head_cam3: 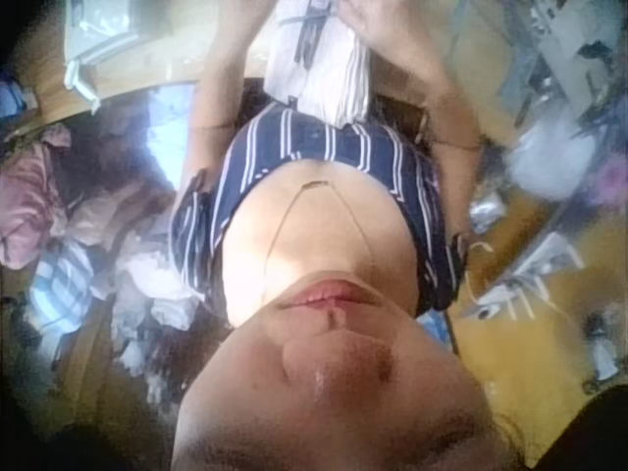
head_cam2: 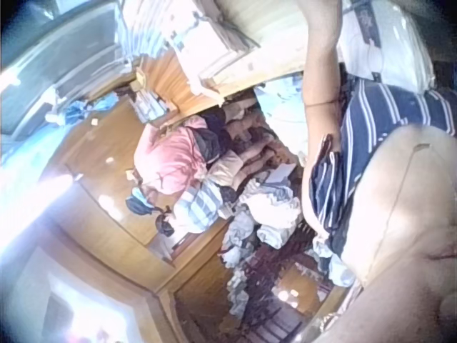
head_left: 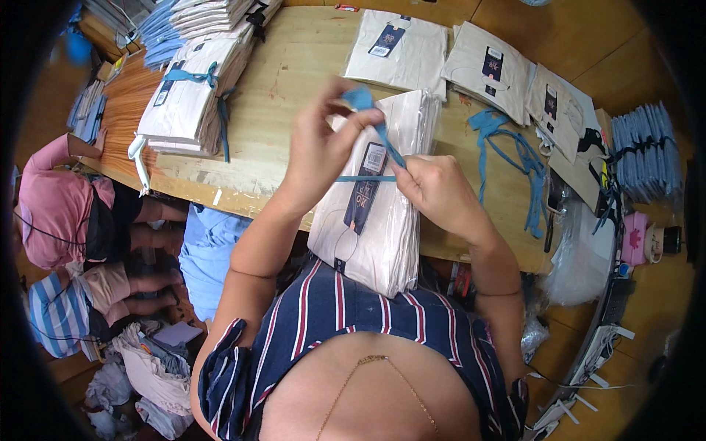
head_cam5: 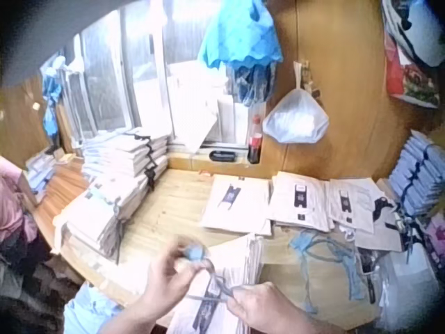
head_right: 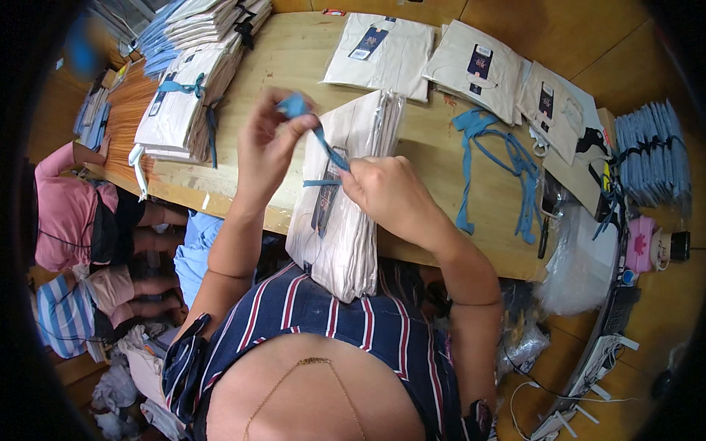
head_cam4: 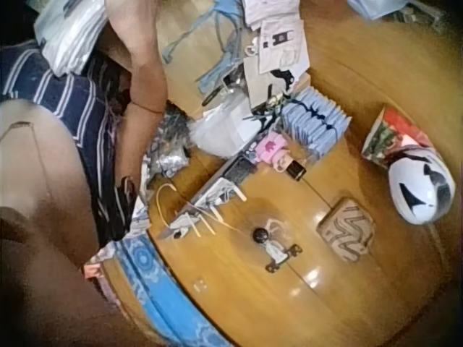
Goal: The person ties bundles of packaged shirts using blue ribbons, stacks them, and places the bundles on the floor.
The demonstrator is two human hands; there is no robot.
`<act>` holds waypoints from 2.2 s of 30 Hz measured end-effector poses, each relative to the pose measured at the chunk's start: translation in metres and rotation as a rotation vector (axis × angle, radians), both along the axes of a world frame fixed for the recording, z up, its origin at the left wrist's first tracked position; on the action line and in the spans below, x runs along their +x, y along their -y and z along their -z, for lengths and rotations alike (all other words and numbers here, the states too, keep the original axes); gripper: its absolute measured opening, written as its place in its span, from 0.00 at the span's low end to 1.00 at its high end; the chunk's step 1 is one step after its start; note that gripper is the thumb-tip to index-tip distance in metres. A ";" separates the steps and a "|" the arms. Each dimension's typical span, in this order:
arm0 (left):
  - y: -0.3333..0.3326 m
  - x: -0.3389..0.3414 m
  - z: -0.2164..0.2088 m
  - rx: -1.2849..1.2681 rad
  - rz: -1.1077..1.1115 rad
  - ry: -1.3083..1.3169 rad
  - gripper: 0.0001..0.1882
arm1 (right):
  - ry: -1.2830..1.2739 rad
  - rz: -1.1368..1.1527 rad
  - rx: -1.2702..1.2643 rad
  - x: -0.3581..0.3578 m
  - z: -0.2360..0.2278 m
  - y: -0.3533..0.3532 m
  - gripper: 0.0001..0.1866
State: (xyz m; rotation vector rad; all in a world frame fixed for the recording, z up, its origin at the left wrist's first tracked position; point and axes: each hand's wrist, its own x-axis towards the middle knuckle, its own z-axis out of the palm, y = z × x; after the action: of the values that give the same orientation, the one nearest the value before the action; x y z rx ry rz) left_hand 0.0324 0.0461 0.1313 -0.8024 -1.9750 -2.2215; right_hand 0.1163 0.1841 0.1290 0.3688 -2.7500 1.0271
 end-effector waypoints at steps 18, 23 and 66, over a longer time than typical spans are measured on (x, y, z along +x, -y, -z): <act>0.017 0.035 0.037 0.363 0.091 0.260 0.06 | -0.144 -0.144 0.160 -0.027 -0.005 0.026 0.08; 0.021 0.018 0.046 0.482 0.096 0.203 0.10 | 0.084 -0.298 -0.842 -0.021 -0.003 -0.013 0.15; 0.016 0.021 0.031 -0.576 0.338 -0.536 0.07 | 0.019 0.228 -0.413 0.038 0.039 -0.008 0.01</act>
State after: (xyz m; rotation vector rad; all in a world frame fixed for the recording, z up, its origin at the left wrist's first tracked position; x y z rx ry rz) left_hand 0.0536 0.0304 0.1003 -1.6868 -2.2993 -1.2984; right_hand 0.1547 0.1918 0.0897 -0.0163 -2.4324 1.4879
